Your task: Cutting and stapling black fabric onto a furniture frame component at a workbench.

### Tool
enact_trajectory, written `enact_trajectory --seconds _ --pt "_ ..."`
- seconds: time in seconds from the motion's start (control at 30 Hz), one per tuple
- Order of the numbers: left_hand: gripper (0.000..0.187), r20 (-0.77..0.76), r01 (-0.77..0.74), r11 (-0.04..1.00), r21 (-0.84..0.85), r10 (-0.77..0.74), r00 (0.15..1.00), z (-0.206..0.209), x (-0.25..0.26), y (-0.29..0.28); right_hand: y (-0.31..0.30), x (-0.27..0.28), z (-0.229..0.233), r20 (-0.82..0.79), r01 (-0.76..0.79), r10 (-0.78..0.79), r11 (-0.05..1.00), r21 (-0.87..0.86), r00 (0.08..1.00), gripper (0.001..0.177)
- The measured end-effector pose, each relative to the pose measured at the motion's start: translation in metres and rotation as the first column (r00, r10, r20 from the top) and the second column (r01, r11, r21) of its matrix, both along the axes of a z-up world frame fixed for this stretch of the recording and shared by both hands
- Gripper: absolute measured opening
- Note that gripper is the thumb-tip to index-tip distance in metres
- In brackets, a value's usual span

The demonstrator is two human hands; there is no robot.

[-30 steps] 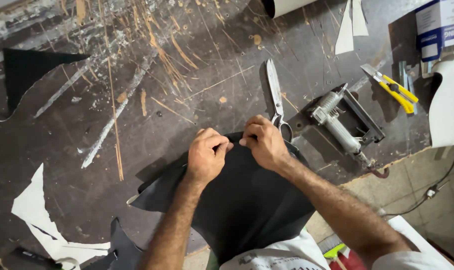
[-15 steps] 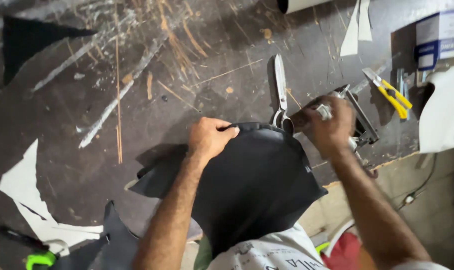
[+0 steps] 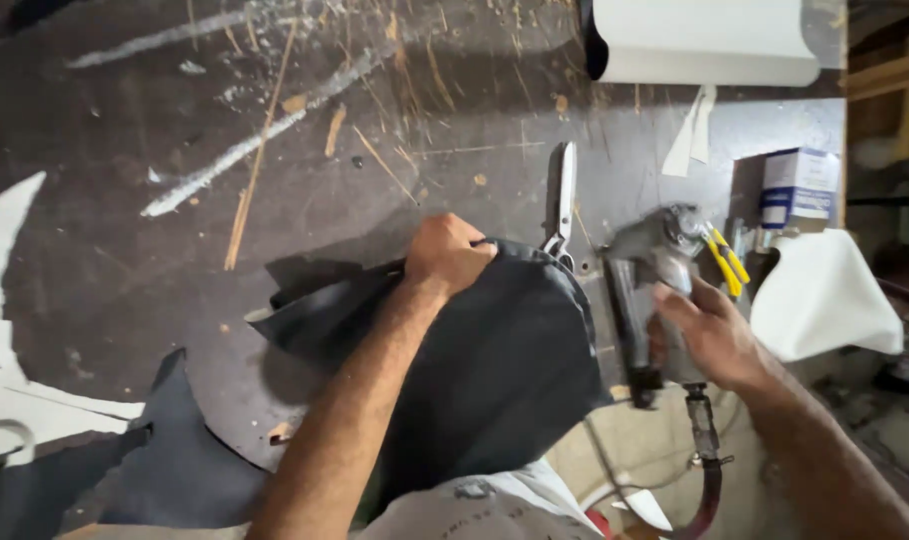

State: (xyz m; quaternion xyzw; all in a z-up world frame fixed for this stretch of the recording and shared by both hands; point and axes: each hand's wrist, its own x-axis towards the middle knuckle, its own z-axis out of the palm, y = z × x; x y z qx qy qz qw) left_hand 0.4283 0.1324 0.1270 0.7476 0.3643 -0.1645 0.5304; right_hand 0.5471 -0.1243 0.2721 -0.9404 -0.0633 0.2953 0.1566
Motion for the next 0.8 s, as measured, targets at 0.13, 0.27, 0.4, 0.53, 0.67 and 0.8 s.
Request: enact_trajectory --seconds 0.13,0.27,0.4,0.53,0.67,0.8 --pt "0.025 0.060 0.031 0.998 0.050 -0.034 0.998 -0.008 0.006 0.002 0.068 -0.030 0.031 -0.334 0.283 -0.168 0.900 0.333 0.928 0.028" --pt "0.023 0.055 0.100 0.988 0.122 -0.107 0.993 -0.002 0.002 0.000 0.086 -0.034 0.003 -0.450 0.270 -0.098 0.902 0.336 0.888 0.032" --pt "0.030 0.071 0.100 0.993 0.061 -0.105 0.992 -0.001 0.006 0.003 0.114 -0.049 0.023 -0.408 0.302 -0.183 0.920 0.249 0.894 0.038" --pt "0.029 0.074 0.124 0.992 0.032 -0.126 0.989 0.000 0.001 0.000 0.134 -0.050 0.035 -0.377 0.231 -0.164 0.963 0.140 0.912 0.042" --pt "0.029 0.079 0.131 0.990 0.045 -0.134 0.988 0.001 0.004 0.003 0.169 -0.065 0.055 -0.374 0.178 -0.144 0.982 0.058 0.916 0.040" --pt "0.027 0.120 0.119 0.991 0.062 -0.126 0.985 -0.013 0.000 0.000 0.158 -0.061 0.038 -0.354 0.147 -0.109 0.986 0.083 0.929 0.035"
